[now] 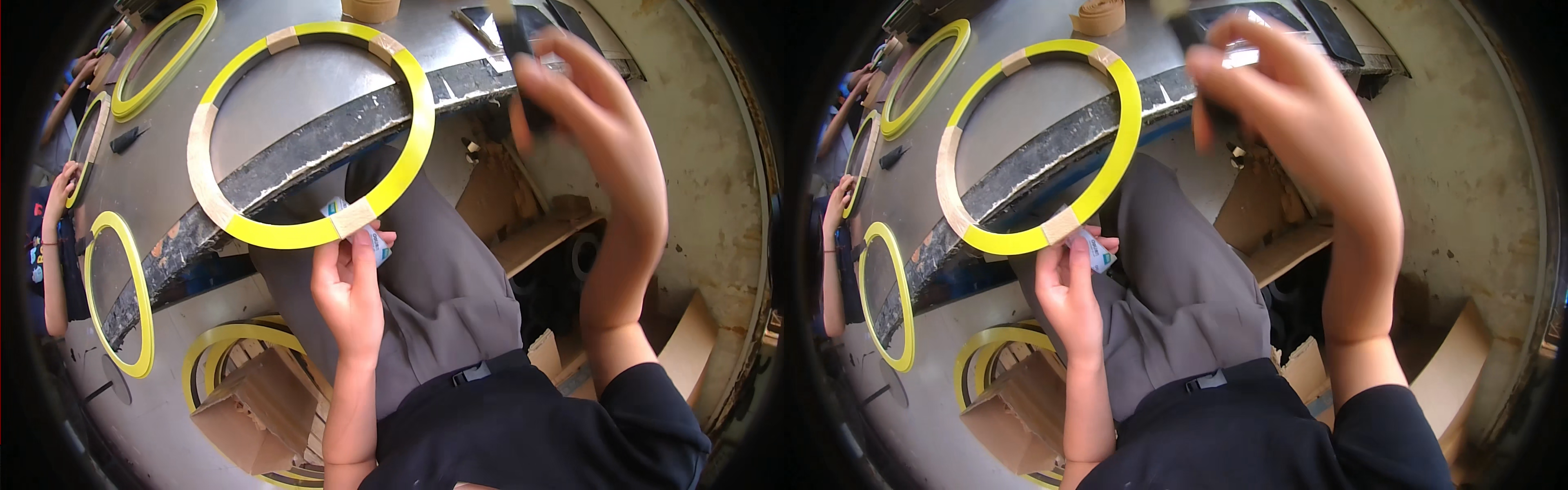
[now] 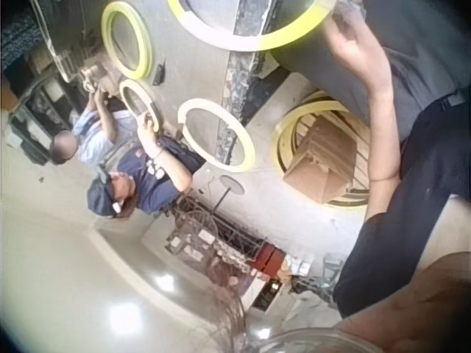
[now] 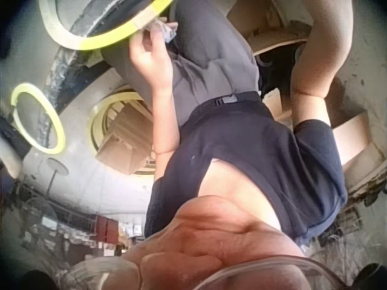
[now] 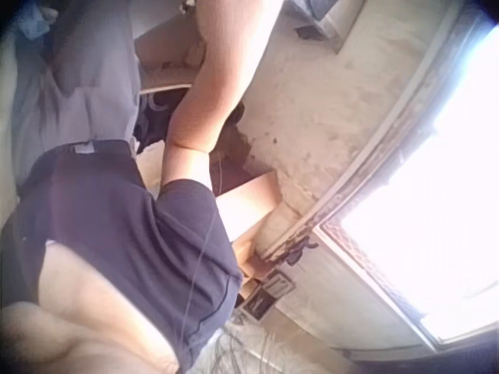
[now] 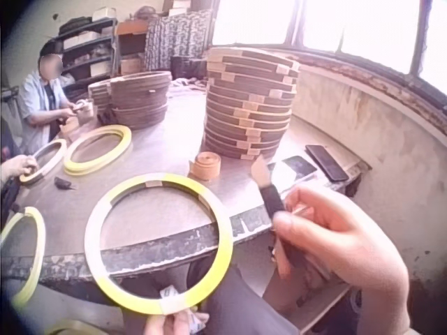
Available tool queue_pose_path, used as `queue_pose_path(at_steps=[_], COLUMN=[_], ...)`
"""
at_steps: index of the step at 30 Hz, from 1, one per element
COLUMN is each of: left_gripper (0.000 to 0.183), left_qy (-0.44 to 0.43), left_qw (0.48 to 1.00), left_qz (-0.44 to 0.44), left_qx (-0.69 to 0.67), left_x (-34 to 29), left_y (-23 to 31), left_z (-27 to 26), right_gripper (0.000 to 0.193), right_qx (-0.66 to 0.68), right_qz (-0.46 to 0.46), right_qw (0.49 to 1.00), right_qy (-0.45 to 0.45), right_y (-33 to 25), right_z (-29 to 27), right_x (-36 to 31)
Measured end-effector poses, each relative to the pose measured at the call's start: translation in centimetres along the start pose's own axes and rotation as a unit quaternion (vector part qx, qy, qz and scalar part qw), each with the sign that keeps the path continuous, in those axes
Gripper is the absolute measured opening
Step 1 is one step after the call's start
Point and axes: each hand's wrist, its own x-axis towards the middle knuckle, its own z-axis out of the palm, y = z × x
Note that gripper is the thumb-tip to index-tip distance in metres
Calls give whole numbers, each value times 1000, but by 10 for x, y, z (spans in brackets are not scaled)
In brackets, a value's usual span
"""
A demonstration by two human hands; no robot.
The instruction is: Applying tape and cutting it to assemble circular frames.
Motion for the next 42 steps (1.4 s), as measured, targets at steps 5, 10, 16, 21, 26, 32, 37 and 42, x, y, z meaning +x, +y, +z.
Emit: queue_pose_path(at_steps=[5,10,16,21,26,32,37,42], left_gripper=[21,18,19,19,20,13,15,13], left_qy=[6,-12,-13,-13,-6,-12,18,9], left_qw=[998,996,998,997,995,991,982,977], left_qz=[-24,-32,-44,-50,-62,-134,-185,-203], left_qx=[-51,-77,-49,-60,-75,-21,-28,66], left_x=[3,1,4,4,9,3,-4,-12], left_y=[-3,-6,-3,-3,5,-8,-28,-26], left_z=[-2,-8,-11,-14,-12,-17,-39,-60], right_gripper=[14,19,19,20,21,20,19,19], right_qx=[379,370,396,403,403,386,510,728], right_qz=[256,267,244,233,218,188,312,263], right_qw=[833,833,832,835,848,888,787,628], right_qy=[-310,-311,-303,-293,-268,-163,-153,-79], right_y=[15,42,54,52,52,63,45,36], right_z=[34,75,94,97,109,126,99,103], right_x=[-82,-86,-79,-81,-82,-72,-93,-87])
